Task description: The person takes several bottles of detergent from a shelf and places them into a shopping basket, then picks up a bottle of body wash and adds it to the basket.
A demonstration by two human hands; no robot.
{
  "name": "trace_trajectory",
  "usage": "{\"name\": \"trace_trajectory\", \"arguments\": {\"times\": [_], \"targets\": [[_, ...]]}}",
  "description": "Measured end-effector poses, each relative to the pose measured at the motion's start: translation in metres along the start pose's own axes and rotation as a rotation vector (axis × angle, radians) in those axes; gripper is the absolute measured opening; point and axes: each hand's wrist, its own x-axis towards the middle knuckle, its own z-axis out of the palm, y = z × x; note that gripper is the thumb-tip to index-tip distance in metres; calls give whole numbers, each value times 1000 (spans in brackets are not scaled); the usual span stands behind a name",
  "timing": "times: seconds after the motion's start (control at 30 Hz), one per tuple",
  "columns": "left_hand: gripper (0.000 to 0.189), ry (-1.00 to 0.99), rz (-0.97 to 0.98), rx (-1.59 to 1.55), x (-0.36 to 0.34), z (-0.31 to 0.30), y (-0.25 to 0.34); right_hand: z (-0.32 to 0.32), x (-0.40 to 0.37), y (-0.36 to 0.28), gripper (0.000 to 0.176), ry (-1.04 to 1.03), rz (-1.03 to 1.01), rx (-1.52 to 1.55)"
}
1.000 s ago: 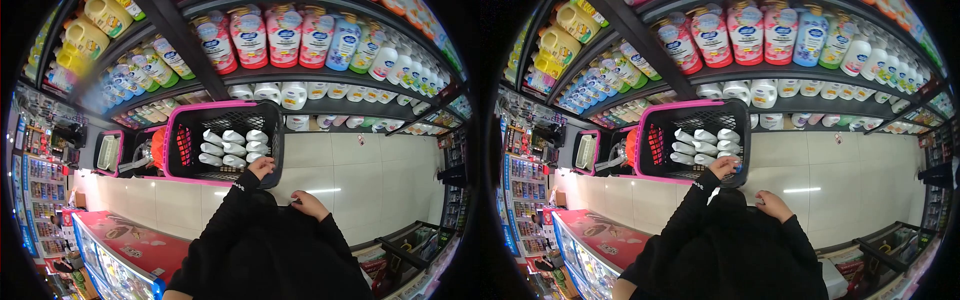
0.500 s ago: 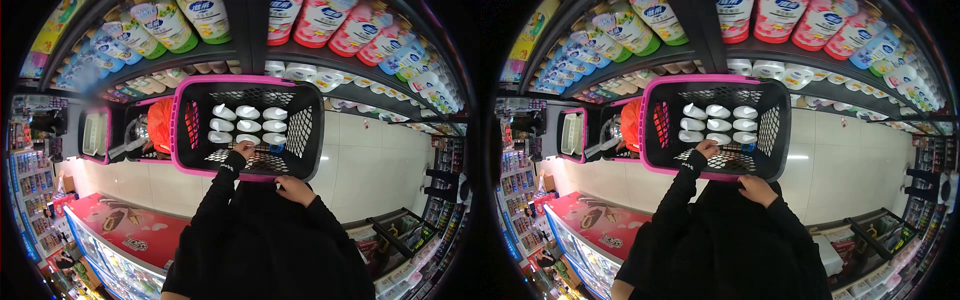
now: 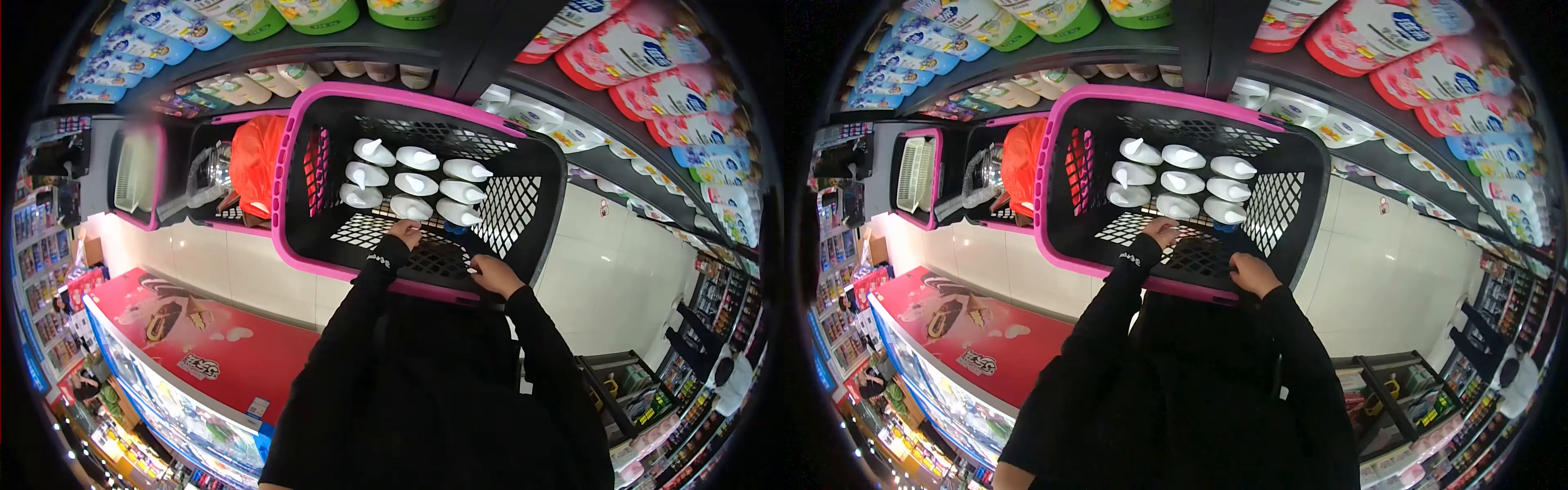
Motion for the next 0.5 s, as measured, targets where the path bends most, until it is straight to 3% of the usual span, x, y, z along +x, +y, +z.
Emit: {"name": "trace_trajectory", "arguments": {"times": [0.07, 0.17, 0.27, 0.33, 0.37, 0.43, 0.5], "targets": [[21, -5, 62, 70, 6, 5, 1, 11, 20, 23, 19, -40, 33, 63], [21, -8, 57, 146, 32, 21, -26, 36, 48, 64, 20, 34, 224, 496], [25, -23, 16, 369, 39, 31, -13, 37, 62, 73, 21, 47, 379, 620], [29, -107, -140, 413, 44, 42, -12, 46, 69, 81, 30, 99, 373, 537], [33, -129, -39, 467, 51, 50, -30, 53, 70, 84, 38, 201, 441, 493], [35, -172, -101, 451, 57, 62, -31, 59, 74, 87, 60, 280, 535, 478], [43, -186, -207, 392, 64, 75, -33, 65, 80, 93, 61, 299, 531, 454]]}}
